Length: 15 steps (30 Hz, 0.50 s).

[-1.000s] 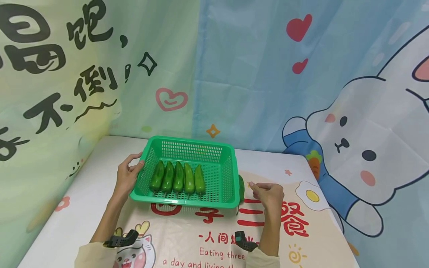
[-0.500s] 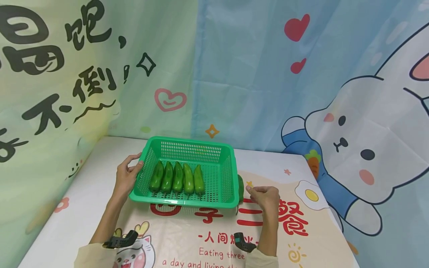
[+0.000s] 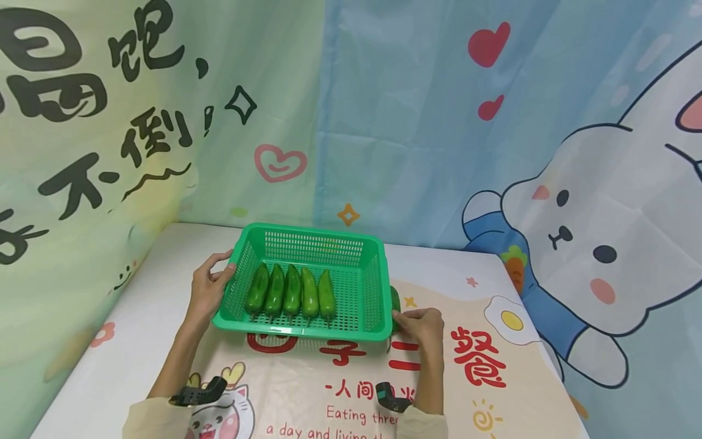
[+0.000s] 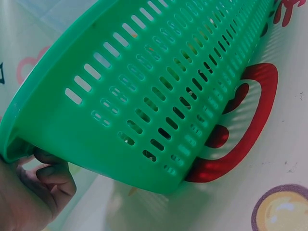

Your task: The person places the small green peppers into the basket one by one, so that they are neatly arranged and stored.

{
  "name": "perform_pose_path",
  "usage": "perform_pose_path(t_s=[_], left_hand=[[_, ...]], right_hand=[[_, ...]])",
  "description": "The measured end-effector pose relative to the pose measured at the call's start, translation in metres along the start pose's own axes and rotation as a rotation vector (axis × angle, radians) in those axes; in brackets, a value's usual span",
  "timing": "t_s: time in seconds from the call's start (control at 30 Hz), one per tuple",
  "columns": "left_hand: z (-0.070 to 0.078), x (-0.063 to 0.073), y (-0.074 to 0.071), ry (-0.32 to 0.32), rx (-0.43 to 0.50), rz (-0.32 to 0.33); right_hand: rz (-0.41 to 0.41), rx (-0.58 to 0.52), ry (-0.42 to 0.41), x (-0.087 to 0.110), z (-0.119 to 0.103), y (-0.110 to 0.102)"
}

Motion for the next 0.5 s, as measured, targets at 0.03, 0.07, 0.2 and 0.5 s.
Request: perform_pose_path(t_s=[0.03,0.07,0.2,0.5], left_hand=[[0.000,0.000,0.000,-0.001,-0.002,0.001],[-0.001,0.000,0.000,-0.001,-0.003,0.001],[-0.001,-0.001,0.001,0.004,-0.009,0.000],[-0.001,0.000,0.000,0.003,-0.014,-0.005]], right_hand=[[-0.001,0.005,-0.006,0.000,0.000,0.002],[-0.001,0.007,-0.013,-0.001,-0.001,0.003],[0.018,0.039,-0.042,-0.003,-0.003,0.007],[0.077,0.090,-0.086,-0.004,-0.006,0.015]])
Point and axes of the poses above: each hand's wrist, its own x-axis away from the middle knuckle, its own y-axis out of the palm, z = x × y, the point moved 4 cm from there along -x, towards the middle knuckle, and after that the axes turned 14 degrees about -y, right-handed, at the moved point
